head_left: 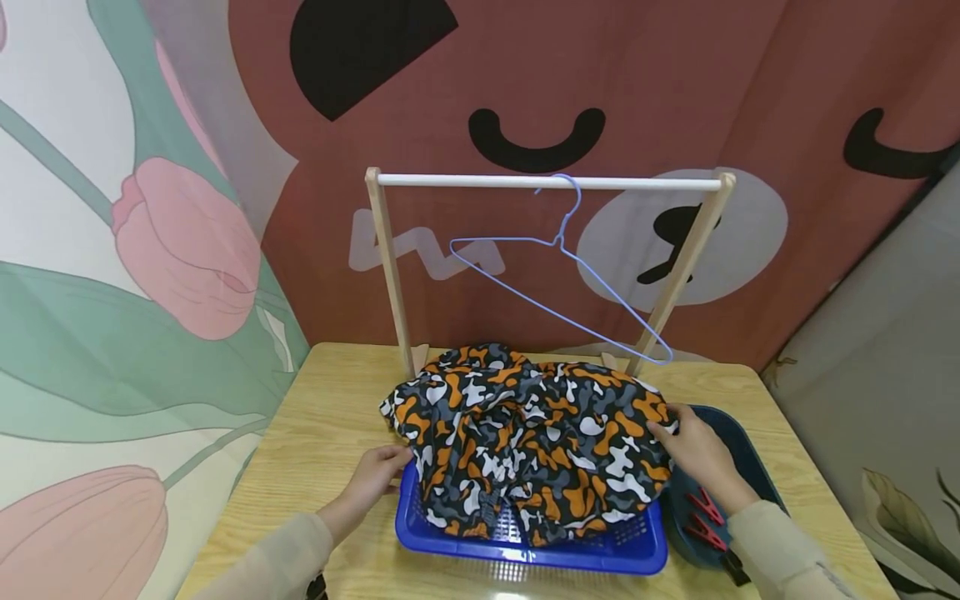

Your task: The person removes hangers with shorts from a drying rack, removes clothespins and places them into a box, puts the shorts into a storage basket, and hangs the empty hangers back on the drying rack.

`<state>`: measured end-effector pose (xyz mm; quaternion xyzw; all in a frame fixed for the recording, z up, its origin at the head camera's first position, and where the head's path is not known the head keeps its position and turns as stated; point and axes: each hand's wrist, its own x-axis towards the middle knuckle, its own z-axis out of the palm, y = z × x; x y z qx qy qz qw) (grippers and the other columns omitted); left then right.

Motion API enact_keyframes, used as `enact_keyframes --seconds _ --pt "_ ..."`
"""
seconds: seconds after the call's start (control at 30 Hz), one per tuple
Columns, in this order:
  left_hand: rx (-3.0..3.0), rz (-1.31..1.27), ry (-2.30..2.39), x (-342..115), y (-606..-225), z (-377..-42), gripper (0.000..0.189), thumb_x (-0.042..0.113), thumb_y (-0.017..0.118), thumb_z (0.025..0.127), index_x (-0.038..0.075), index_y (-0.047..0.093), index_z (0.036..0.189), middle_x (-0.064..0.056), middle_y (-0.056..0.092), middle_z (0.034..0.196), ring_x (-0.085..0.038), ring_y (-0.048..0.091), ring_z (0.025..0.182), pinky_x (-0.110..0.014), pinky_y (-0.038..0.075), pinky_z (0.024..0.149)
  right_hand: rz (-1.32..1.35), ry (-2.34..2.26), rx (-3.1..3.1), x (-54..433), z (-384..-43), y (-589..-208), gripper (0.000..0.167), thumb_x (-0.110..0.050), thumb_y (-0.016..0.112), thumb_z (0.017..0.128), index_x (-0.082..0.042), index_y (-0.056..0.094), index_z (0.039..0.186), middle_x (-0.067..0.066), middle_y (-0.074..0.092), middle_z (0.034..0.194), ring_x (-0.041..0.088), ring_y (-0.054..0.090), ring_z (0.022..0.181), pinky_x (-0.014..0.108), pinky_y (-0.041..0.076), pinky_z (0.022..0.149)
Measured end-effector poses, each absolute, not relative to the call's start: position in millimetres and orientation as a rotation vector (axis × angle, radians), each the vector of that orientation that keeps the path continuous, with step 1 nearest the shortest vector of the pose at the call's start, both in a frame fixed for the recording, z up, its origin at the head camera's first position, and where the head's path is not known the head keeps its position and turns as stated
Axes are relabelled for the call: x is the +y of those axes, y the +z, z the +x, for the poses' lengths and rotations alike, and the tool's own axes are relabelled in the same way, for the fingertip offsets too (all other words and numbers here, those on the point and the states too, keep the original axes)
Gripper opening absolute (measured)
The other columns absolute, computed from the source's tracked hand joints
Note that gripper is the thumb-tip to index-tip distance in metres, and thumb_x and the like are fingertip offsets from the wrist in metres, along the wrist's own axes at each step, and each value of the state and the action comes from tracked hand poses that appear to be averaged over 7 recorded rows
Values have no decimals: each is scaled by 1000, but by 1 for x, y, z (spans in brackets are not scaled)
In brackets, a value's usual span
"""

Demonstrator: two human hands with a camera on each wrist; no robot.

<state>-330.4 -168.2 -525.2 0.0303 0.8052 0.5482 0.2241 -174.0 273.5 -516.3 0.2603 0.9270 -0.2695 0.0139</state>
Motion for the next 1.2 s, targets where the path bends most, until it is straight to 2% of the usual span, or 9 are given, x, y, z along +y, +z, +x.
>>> enact_keyframes --seconds 0.1,0.2,0.33,0.43,0.6,0.73,0.97,1.1,1.2 --pt "2225 85 1507 -168 -525 -330 29 12 58 98 -13 66 109 -4 66 83 -18 62 72 -30 52 60 804 -855 2890 273 -177 -516 74 -41 62 97 16 40 139 38 57 120 46 63 95 55 51 74" --pt "2203 87 1508 -170 -524 -330 28 12 57 98 -13 65 110 -6 67 85 -19 63 75 -31 53 61 779 -875 2894 271 -178 -514 64 -35 64 97 15 50 133 33 64 111 35 67 80 47 53 66" --pt "2127 82 1514 -173 -525 -331 32 13 58 99 -13 63 115 -8 70 91 -20 65 80 -33 55 66 779 -949 2902 268 -178 -508 48 -30 63 99 12 61 122 19 69 87 20 58 58 36 46 51" --pt "2037 76 1523 -176 -527 -333 36 17 58 100 -13 61 120 -10 71 97 -19 66 85 -36 56 73 774 -1011 2932 264 -181 -502 45 -30 61 100 12 62 116 10 64 73 18 52 49 34 42 46" --pt "1926 48 1558 -181 -529 -333 40 20 59 100 -13 60 123 -8 72 99 -19 67 88 -39 56 79 669 -1023 3055 245 -189 -488 41 -28 63 99 10 66 114 24 68 95 19 53 52 34 42 48" --pt "1865 8 1597 -181 -530 -331 39 20 59 100 -12 60 123 -4 71 94 -16 67 84 -37 56 75 524 -981 3180 219 -195 -477 30 -21 69 95 4 71 111 26 64 118 25 61 70 40 48 58" --pt "1831 -22 1635 -180 -532 -329 39 19 57 102 -12 58 125 -2 70 90 -15 67 82 -36 57 72 230 -891 3300 178 -198 -466 22 -19 75 89 -4 75 106 14 69 110 30 66 91 42 54 67" --pt "1837 -40 1641 -179 -532 -327 41 20 56 102 -13 56 126 -2 70 89 -15 66 81 -36 57 72 137 -801 3313 164 -198 -469 20 -17 79 85 -7 76 103 11 71 107 28 68 89 40 55 66" --pt "1857 -50 1627 -179 -532 -326 44 23 56 102 -13 55 129 -3 71 93 -16 67 83 -37 57 73 117 -780 3272 158 -198 -477 12 -16 80 84 -11 76 95 5 72 99 18 66 74 33 52 60"
